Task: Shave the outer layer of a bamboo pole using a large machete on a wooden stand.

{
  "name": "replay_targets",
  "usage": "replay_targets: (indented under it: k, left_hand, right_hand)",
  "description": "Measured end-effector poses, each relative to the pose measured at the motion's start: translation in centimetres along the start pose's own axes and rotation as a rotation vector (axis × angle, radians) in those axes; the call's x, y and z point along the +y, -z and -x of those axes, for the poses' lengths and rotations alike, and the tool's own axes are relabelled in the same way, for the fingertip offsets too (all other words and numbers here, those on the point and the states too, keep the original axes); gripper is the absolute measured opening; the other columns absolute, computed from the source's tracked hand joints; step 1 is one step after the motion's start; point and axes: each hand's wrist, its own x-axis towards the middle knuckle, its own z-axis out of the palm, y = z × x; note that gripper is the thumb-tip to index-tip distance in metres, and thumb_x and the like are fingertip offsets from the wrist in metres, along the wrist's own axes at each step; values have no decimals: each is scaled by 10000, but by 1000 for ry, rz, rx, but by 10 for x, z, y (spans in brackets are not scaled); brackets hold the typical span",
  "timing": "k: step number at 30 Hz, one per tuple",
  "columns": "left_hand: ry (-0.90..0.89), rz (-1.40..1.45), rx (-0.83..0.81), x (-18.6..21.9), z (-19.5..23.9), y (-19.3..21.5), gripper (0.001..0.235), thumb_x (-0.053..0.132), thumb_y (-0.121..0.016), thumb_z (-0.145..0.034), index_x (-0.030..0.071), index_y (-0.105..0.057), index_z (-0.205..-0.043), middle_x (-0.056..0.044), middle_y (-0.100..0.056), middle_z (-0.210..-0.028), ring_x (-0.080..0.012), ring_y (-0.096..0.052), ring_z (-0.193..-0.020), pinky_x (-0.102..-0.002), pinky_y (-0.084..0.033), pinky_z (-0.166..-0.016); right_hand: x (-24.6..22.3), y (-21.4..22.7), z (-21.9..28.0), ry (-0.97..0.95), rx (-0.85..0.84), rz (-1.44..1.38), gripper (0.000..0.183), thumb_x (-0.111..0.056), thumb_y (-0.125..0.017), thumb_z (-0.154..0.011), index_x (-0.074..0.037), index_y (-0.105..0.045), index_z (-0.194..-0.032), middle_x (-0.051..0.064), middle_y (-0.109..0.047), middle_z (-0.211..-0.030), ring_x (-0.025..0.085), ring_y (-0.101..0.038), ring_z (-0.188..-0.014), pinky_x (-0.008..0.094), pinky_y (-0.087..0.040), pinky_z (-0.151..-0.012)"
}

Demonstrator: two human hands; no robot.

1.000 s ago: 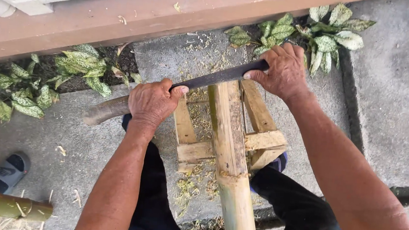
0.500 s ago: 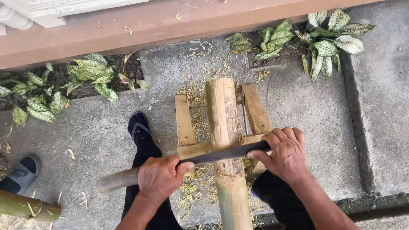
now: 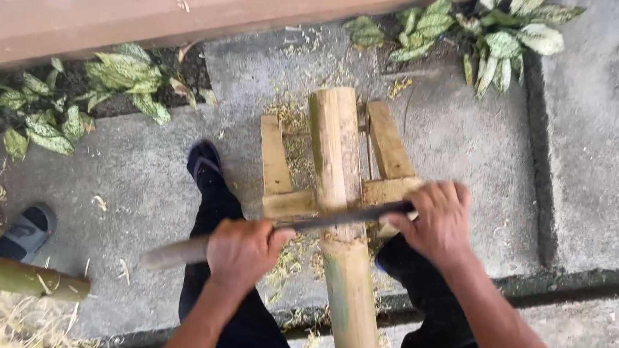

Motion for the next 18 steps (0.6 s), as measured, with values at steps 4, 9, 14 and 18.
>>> replay_targets:
  k: [4, 9, 14, 18]
  left_hand:
    - [5, 71, -58, 12, 2, 18, 571, 649, -592, -894, 152, -661, -623, -80, -655, -535, -294, -642, -490, -470, -517, -558]
    - [43, 11, -26, 1, -21, 6, 552, 641, -550, -932, 176, -688, -669, -67, -628, -544, -266, -622, -478, -452, -520, -535]
    - [89, 64, -289, -3, 28, -11, 596, 674, -485, -947, 178, -681, -682, -13, -618, -523, -206, -619, -456, -421, -540, -567]
    - [48, 10, -92, -34, -29, -36, 522, 604, -462, -967, 189, -701, -758, -8, -610, -572, -211, -599, -481, -447, -524, -517]
  right_hand:
    - [-2, 1, 15, -36, 79, -185, 664, -717, -658, -866, -75, -691, -1031, 97, -673, -1040, 316, -579, -1016, 442, -408, -970]
    - [5, 10, -31, -24, -27, 26, 705, -768, -579, -792, -87, -715, -910, 79, -677, -910, 276, -608, -950, 487, -398, -995]
    - [-11, 9, 19, -106, -272, 73, 759, -845, -472, -745, -150, -740, -891, 29, -688, -842, 208, -578, -873, 446, -383, -973]
    - [18, -12, -60, -40, -197, 192, 721, -853, -423, -800, -206, -738, -852, 9, -673, -816, 195, -555, -851, 412, -378, -926]
